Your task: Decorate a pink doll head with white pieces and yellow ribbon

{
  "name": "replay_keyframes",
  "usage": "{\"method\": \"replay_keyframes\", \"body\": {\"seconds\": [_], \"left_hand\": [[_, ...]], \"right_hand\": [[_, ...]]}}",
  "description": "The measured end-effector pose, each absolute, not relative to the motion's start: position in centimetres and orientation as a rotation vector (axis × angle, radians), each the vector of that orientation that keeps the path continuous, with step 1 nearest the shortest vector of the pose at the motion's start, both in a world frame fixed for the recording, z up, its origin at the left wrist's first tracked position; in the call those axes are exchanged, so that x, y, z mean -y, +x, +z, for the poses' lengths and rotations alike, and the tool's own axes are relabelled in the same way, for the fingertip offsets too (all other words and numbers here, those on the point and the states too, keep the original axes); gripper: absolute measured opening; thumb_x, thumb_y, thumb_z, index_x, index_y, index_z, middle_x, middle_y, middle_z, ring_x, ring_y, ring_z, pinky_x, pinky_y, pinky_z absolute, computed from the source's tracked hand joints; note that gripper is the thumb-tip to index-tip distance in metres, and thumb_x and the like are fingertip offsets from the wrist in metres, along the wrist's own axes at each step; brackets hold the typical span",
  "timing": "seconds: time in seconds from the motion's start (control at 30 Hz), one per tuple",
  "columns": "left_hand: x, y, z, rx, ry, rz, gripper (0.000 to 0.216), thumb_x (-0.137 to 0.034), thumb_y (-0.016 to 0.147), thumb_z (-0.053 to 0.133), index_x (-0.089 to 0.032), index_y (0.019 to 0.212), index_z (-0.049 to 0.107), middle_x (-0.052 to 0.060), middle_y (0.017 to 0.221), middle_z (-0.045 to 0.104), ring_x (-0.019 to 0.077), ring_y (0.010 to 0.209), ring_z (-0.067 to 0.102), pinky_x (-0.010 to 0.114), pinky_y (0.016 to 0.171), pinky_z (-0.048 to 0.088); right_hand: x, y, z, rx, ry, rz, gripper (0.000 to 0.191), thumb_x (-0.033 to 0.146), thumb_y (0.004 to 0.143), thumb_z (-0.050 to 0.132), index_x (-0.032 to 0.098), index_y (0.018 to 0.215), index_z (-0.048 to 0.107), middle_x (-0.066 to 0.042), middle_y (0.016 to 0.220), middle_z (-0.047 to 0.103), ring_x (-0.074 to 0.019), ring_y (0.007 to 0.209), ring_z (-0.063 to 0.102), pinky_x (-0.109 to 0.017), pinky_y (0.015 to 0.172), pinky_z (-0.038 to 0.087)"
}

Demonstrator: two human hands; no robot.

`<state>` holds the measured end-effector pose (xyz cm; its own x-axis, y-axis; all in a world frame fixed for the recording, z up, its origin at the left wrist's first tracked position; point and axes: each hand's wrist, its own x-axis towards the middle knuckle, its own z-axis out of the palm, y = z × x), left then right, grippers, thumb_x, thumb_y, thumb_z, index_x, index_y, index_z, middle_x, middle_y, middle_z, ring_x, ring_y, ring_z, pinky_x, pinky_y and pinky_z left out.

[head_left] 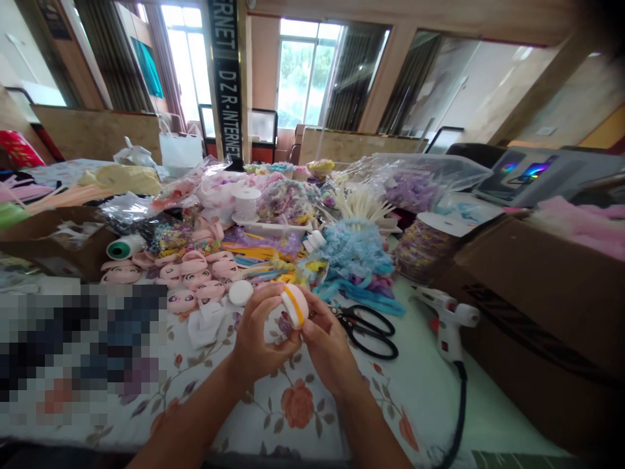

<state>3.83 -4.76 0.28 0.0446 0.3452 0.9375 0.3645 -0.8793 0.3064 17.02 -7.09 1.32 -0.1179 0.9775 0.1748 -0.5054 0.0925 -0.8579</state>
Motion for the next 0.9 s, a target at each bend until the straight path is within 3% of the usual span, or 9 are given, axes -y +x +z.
{"method": "replay_keyframes", "body": {"seconds": [0.3, 0.53, 0.9], "left_hand": [[4.85, 3.53, 0.36, 0.71, -2.298, -1.736, 0.068, -0.009, 0.071, 0.064, -0.024, 0.13, 0.034, 0.014, 0.12, 0.056, 0.0286, 0.116, 0.053, 0.05, 0.09, 0.051], [5.22, 3.48, 0.65, 0.801, -2.23, -1.689, 0.056, -0.013, 0.071, 0.064, -0.018, 0.124, 0.045, 0.015, 0.115, 0.054, 0.0293, 0.11, 0.055, 0.046, 0.087, 0.052], [5.2, 3.53, 0.89, 0.732, -2.236, -1.752, 0.059, -0.009, 0.065, 0.064, -0.012, 0.121, 0.045, 0.017, 0.11, 0.054, 0.0281, 0.105, 0.055, 0.046, 0.087, 0.051]], "right_hand": [[7.14, 17.2, 1.53, 0.919, -0.679, 1.416, 0.051, 0.042, 0.064, 0.078, 0.025, 0.11, 0.065, -0.006, 0.109, 0.067, -0.0198, 0.089, 0.062, -0.029, 0.077, 0.05], [7.16, 17.08, 1.97, 0.877, -0.682, 1.428, 0.047, 0.037, 0.06, 0.081, 0.023, 0.104, 0.068, -0.004, 0.102, 0.069, -0.0183, 0.088, 0.061, -0.026, 0.076, 0.048], [7.05, 17.08, 1.25, 0.936, -0.7, 1.361, 0.044, 0.03, 0.062, 0.08, 0.023, 0.103, 0.067, -0.003, 0.097, 0.069, -0.0178, 0.084, 0.061, -0.029, 0.076, 0.049]]}}
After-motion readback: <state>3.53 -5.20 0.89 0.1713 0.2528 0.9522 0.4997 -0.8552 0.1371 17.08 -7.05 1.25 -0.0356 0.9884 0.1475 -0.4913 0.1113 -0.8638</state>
